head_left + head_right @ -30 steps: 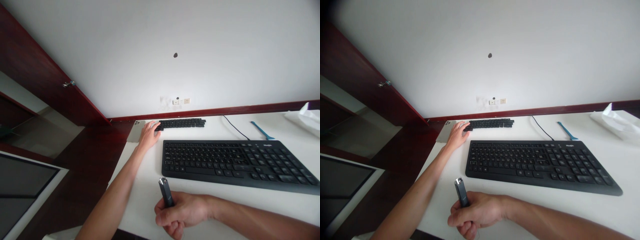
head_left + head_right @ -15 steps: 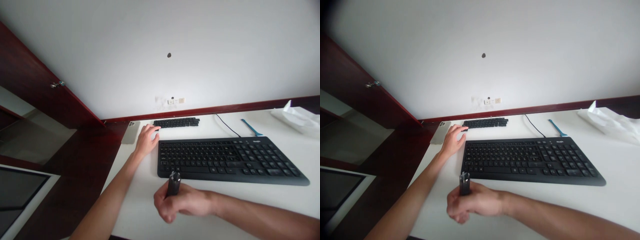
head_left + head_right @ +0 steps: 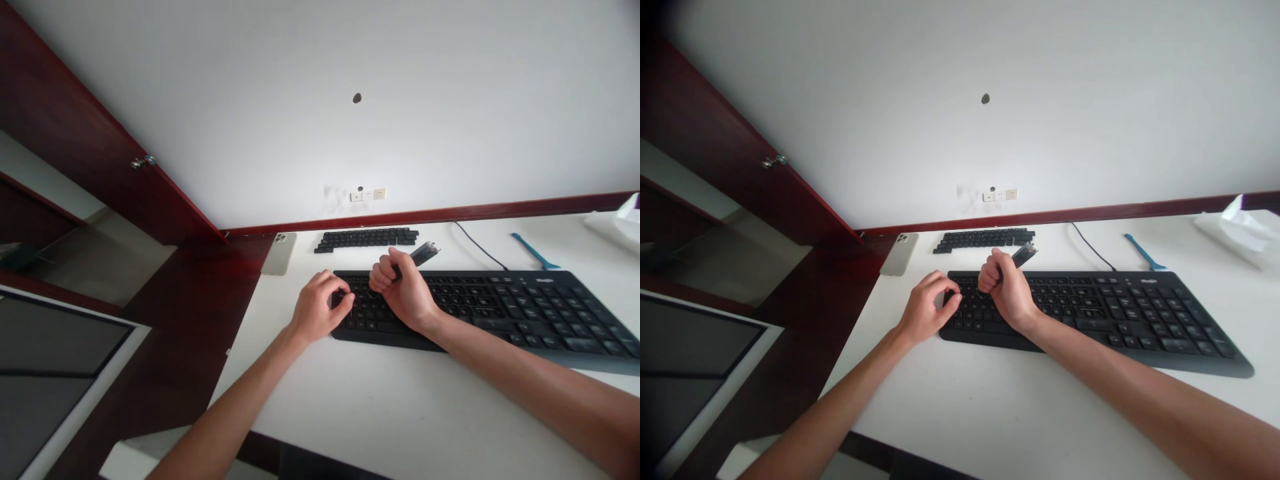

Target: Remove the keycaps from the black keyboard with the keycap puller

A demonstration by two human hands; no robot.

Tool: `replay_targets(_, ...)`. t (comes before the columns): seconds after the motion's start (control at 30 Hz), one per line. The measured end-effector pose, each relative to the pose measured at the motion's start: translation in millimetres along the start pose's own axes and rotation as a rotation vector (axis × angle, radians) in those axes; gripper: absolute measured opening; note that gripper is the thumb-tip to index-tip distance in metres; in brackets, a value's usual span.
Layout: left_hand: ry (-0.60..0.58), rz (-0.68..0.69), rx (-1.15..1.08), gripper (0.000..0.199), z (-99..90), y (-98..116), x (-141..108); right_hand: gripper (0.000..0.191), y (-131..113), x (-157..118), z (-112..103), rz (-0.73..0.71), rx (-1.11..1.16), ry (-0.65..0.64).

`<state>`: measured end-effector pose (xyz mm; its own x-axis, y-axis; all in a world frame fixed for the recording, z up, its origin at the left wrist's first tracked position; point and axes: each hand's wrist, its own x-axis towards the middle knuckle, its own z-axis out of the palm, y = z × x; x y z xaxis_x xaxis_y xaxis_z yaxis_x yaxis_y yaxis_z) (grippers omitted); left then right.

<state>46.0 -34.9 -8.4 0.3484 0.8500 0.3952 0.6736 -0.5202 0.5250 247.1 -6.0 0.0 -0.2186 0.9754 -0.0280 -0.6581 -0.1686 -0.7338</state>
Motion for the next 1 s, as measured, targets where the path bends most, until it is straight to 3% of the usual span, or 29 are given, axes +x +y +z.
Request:
replay_targets(0.13,-0.002,0.001,-0.05,0.014,-5.3,3,-24,0.049,7,0,-2,0.003,-0.057,-0.075)
replay_targets(0.3,-0.089,0.059,-0.136,0.029,1.5,7,-21,0.05,11,-1,-1,-0.042,-0.102,-0.072)
replay_targets(0.6,-0.141,0.077,0.023,0.066,16.2,14,-25,0.056,20,-3,-11,-0.039,-0.222,-0.07)
replay_targets(1.0,-0.151,0.089,0.015,0.061,20.1,15,-23,0.054,21,0,-12,-0.139,-0.214,-0.011)
